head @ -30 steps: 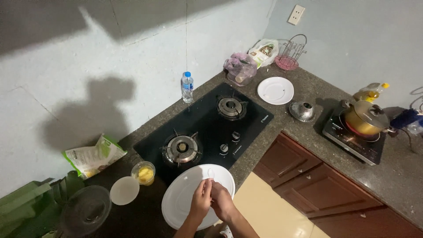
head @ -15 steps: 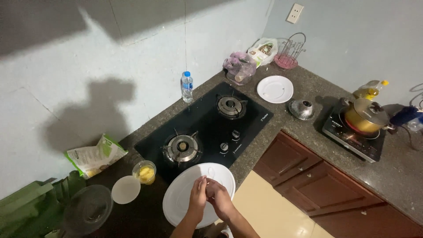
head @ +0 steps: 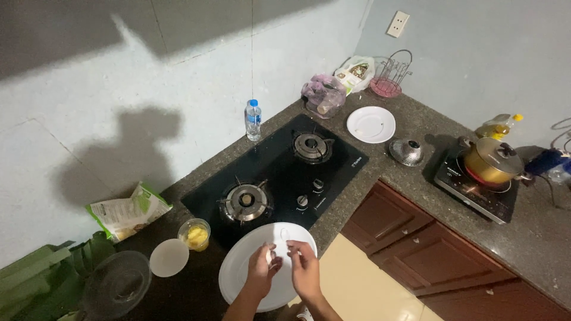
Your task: Preparing food by boiling water in a pot, cleaning banana leaves, and shaping small dough balls by hand.
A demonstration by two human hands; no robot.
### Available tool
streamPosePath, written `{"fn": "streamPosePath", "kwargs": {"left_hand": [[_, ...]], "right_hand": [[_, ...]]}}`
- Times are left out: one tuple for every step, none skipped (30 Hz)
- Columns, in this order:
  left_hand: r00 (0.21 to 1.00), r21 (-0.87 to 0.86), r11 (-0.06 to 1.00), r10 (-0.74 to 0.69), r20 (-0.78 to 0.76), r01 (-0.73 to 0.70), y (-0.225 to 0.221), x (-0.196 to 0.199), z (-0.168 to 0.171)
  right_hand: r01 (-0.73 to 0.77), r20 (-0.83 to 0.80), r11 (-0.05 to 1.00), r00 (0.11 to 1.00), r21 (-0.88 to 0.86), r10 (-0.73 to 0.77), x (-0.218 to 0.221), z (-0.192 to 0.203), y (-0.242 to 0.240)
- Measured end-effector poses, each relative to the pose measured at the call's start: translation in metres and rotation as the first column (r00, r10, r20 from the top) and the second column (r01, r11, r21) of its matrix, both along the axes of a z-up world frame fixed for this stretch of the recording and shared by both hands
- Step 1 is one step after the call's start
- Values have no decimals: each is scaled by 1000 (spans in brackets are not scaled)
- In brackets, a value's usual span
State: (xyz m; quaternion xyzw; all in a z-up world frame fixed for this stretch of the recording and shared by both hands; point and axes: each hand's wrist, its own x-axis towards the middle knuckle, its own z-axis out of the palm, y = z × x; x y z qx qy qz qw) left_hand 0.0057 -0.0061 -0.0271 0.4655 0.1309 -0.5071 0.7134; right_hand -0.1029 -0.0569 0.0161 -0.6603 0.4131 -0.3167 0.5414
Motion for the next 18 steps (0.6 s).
{"fn": "streamPosePath", "kwargs": {"left_hand": [[997, 53, 999, -17, 77, 13, -2, 0, -7], [987, 106, 994, -39, 154, 22, -5, 0, -15], [987, 107, 994, -42, 153, 26, -6, 0, -15], [969, 179, 983, -86, 230, 44, -8, -1, -16], [944, 252, 966, -133, 302, 56, -9, -1, -16], [944, 253, 966, -136, 300, 58, -9, -3, -4], [906, 280, 953, -214, 364, 112, -8, -4, 9], [858, 310, 937, -290, 423, 164, -6, -6, 22], [859, 312, 936, -291, 421, 165, -6, -7, 28], [752, 375, 906, -384, 536, 196, -5, -8, 34], [620, 440, 872, -469, 629, 213, -5, -8, 40], [621, 442, 872, -470, 627, 213, -5, -11, 35], [512, 405, 881, -472, 718, 244, -6, -13, 30], [396, 370, 886, -457, 796, 279, -7, -15, 25], [397, 373, 885, -460, 794, 279, -6, -16, 25], [300, 368, 903, -422, 855, 223, -5, -17, 24], [196, 355, 919, -385, 902, 168, -3, -17, 24], [197, 359, 918, -388, 900, 167, -2, -17, 24]], "right_hand": [[41, 7, 999, 999, 11, -41, -1, 0, -1], [81, 13, 996, 997, 22, -82, -3, 1, -2], [85, 12, 996, 996, 22, -85, -2, -4, -3], [82, 23, 995, 996, 60, -84, -2, -9, -4], [79, 34, 992, 996, 98, -82, -2, -14, -4], [81, 33, 992, 996, 100, -85, 1, -14, -3], [72, 61, 965, 994, 251, -90, 4, -15, -1], [58, 89, 917, 991, 395, -101, 7, -15, 0], [59, 87, 916, 991, 398, -102, 9, -8, 2], [39, 118, 845, 986, 534, -120, 11, -1, 4], [11, 146, 754, 979, 656, -141, 13, 6, 6], [11, 145, 753, 979, 658, -141, 14, 5, 4], [-39, 210, 721, 966, 692, -150, 16, 2, 2], [-91, 274, 688, 948, 720, -162, 17, 0, 0], [-91, 273, 685, 948, 723, -163, 18, -2, -1], [-173, 365, 632, 912, 755, -187, 19, -4, -2], [-258, 450, 577, 866, 775, -218, 21, -7, -3], [-258, 449, 574, 867, 778, -219, 24, -2, -5]]}}
